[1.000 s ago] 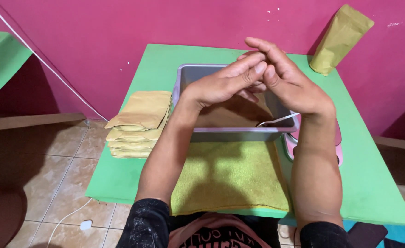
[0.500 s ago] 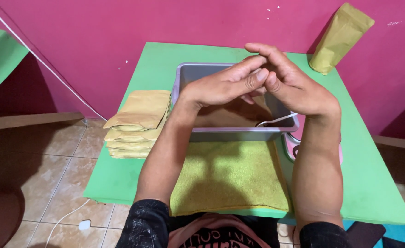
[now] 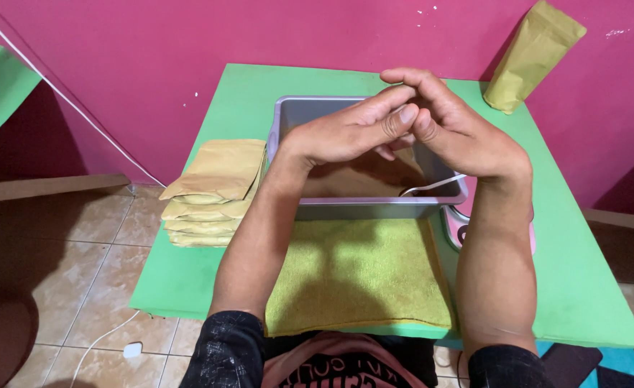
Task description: Leveling and smoothing coffee powder in a metal tray using hands and a plastic spoon to ensure an even surface.
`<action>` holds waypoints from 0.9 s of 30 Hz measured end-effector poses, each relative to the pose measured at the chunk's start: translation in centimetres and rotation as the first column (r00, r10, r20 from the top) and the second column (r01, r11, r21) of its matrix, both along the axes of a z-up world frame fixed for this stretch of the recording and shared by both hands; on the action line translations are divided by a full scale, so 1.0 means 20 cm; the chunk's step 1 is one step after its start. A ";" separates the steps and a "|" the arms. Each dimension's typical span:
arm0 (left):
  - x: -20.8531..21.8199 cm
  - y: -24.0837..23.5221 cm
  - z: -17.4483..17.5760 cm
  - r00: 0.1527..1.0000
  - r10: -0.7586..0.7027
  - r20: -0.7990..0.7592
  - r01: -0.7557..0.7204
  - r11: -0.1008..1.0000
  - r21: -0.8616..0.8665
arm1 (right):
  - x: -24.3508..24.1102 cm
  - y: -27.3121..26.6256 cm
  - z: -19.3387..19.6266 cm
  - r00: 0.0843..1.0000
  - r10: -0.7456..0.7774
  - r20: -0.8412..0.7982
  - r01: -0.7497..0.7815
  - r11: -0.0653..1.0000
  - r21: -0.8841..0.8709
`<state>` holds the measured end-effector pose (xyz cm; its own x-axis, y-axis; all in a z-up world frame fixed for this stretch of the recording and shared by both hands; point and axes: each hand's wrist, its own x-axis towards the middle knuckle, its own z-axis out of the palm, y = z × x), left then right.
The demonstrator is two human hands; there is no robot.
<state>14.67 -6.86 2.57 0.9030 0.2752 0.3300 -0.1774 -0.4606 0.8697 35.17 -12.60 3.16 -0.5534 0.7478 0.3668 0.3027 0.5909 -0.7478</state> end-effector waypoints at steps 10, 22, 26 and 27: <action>0.00 0.05 -0.04 0.995 -0.088 0.047 0.089 0.996 -0.014 | 0.00 0.00 -0.02 0.997 0.068 -0.034 -0.068 0.998 -0.011; -0.02 0.14 -0.11 0.859 0.495 -0.129 -0.457 0.856 0.243 | 0.25 0.10 -0.05 0.869 -0.491 0.057 0.490 0.871 0.031; -0.04 0.14 -0.10 0.725 0.634 -0.269 -0.539 0.766 0.350 | 0.40 0.23 -0.17 0.633 -0.767 0.103 0.771 0.612 -0.179; -0.04 0.16 -0.10 0.690 0.673 -0.267 -0.549 0.727 0.413 | 0.43 0.27 -0.20 0.603 -0.771 0.205 0.790 0.540 -0.290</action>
